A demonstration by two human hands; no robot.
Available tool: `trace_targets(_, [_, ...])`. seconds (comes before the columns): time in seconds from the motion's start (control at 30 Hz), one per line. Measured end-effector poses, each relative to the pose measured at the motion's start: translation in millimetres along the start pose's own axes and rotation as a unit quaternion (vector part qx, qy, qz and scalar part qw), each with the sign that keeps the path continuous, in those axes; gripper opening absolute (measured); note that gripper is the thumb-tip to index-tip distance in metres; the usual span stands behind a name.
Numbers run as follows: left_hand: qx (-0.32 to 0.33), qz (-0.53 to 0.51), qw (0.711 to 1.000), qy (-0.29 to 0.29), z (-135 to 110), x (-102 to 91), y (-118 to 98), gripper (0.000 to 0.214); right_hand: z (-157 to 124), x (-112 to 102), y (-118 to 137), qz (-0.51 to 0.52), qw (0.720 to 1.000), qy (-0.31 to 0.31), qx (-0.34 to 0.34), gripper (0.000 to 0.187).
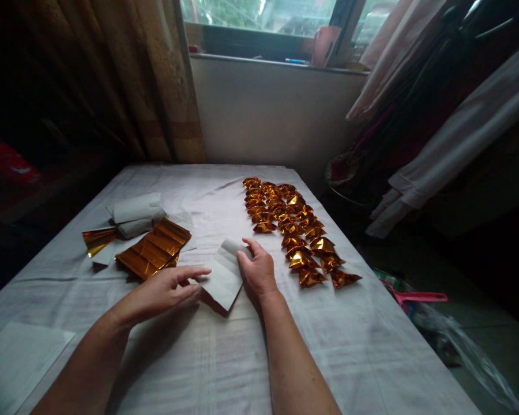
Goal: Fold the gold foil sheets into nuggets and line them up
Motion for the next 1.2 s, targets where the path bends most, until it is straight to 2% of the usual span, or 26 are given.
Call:
trace_targets(0.07, [0.006, 0.026, 1.000, 0.007, -1, -1.6, -1, 0.045, -4, 6, 3, -0.026, 1.000, 0.013, -0.013, 0.042])
trace_targets(0.23, [0.012, 0.130, 0.991, -0.033, 1, -13.4, -5, 0.030, -6, 16, 8, -0.047, 0.998, 0.028, -0.041, 0.037])
trace_targets(0.33, [0.029, 0.176, 0.982, -0.058, 3, -19.8, -11, 0.020, -2, 6, 10, -0.031, 0.998, 0.001, -0.060, 0.034])
trace_targets(0.43, [0.052, 0.184, 0.978, -0.087, 3, -24.9, -19, 0.017, 5, -8, 9, -0.002, 0.999, -0.005, -0.045, 0.033])
trace_targets(0.5, [0.045, 0.159, 0.983, -0.084, 2, -23.2, -19, 0.015, 8, -11, 3, 0.042, 0.998, 0.043, 0.008, 0.036])
trace_targets(0.6, [0.001, 0.129, 0.991, -0.048, 3, -14.2, -13, 0.017, 0, -2, 0, 0.108, 0.975, 0.173, 0.091, 0.045])
trace_targets(0.7, [-0.018, 0.124, 0.992, -0.029, 5, -7.6, -9, 0.019, -17, 8, 11, 0.130, 0.939, 0.297, 0.112, 0.044])
trace_targets(0.77, [-0.017, 0.121, 0.992, -0.038, 7, -6.8, -6, 0.021, -25, 15, 18, 0.130, 0.924, 0.344, 0.105, 0.044])
trace_targets(0.83, [-0.014, 0.114, 0.992, -0.057, 10, -7.4, -2, 0.023, -29, 24, 22, 0.123, 0.919, 0.365, 0.085, 0.042])
trace_targets(0.9, [-0.013, 0.105, 0.991, -0.082, 13, -8.7, 4, 0.025, -26, 32, 21, 0.108, 0.930, 0.346, 0.061, 0.033])
trace_targets(1.03, [-0.022, 0.071, 0.988, -0.136, 16, -11.3, 19, 0.026, -14, 33, 16, 0.022, 0.983, 0.182, -0.002, 0.024])
trace_targets(1.13, [-0.041, 0.058, 0.981, -0.178, 15, -15.7, 30, 0.038, -13, 32, 13, -0.078, 0.993, 0.091, -0.010, 0.029])
trace_targets(1.2, [-0.040, 0.092, 0.970, -0.219, 12, -22.9, 28, 0.043, -15, 30, 14, -0.131, 0.990, 0.052, -0.010, 0.031])
Point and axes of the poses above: each hand's wrist, its own z-axis towards the middle knuckle, its own x-axis out of the palm, y = z × x, the point moved 9 cm from there along z, towards the middle knuckle, and after that the axes turned 9 degrees about x, right-handed, at the moved point
